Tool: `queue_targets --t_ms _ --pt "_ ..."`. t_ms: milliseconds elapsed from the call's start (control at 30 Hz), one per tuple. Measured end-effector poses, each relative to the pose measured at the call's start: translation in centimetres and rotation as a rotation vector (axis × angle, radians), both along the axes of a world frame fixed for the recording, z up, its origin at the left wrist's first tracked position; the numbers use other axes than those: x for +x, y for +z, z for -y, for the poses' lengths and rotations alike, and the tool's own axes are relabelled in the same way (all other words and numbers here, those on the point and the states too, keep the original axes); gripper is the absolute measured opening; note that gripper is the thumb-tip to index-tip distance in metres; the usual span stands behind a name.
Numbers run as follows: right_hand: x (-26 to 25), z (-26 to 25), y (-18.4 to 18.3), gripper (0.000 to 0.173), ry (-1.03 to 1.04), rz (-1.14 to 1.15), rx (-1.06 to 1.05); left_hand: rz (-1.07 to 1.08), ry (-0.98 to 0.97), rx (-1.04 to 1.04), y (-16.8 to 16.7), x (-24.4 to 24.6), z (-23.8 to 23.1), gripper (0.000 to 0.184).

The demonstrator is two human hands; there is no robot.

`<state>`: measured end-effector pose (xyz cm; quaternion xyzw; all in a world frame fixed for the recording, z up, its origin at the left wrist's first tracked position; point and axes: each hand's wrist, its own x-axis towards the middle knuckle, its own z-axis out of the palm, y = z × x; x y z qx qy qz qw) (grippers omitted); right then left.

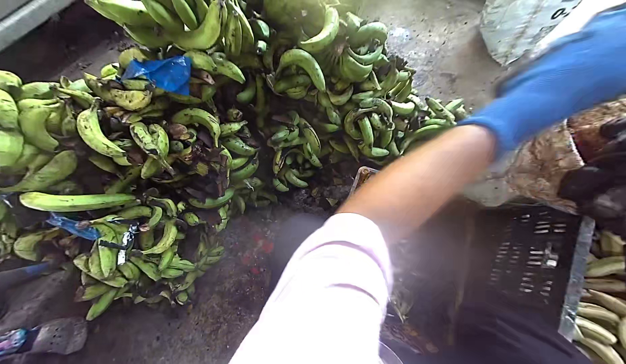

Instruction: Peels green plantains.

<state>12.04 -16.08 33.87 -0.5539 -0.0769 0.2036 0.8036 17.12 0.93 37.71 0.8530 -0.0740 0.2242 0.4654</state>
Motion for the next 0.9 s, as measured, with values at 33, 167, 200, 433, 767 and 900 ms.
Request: queue_targets --t_ms 33,167,200,433,767,900 --pt "-0.8 0.0 -0.6 0.039 0.050 -0.035 -0.019 -0.049 -0.012 0.018 -0.3 -2.4 -3.3 0.049" --pt "-7.0 1.6 -4.5 0.033 0.337 -0.247 0.088 -0.477 0.391 0.567 -10.8 -11.5 -17.0 0.043" --pt "-8.5 2.4 -5.4 0.032 0.389 -0.279 0.092 -0.622 0.471 0.670 -13.6 -14.2 -19.8 0.041" --pt "-14.0 -0.9 -6.1 0.040 0.183 -0.512 0.081 -1.060 0.597 0.967 -21.2 -21.6 -31.8 0.059" --pt "-14.2 -2.1 -10.8 0.045 0.035 0.037 -0.485 -0.754 0.389 0.639 -8.5 -17.7 -27.8 0.030" --pt "-14.2 -2.1 -8.5 0.036 -0.015 -0.051 -0.462 -0.323 0.359 -0.154 -1.8 -24.5 -25.8 0.034"
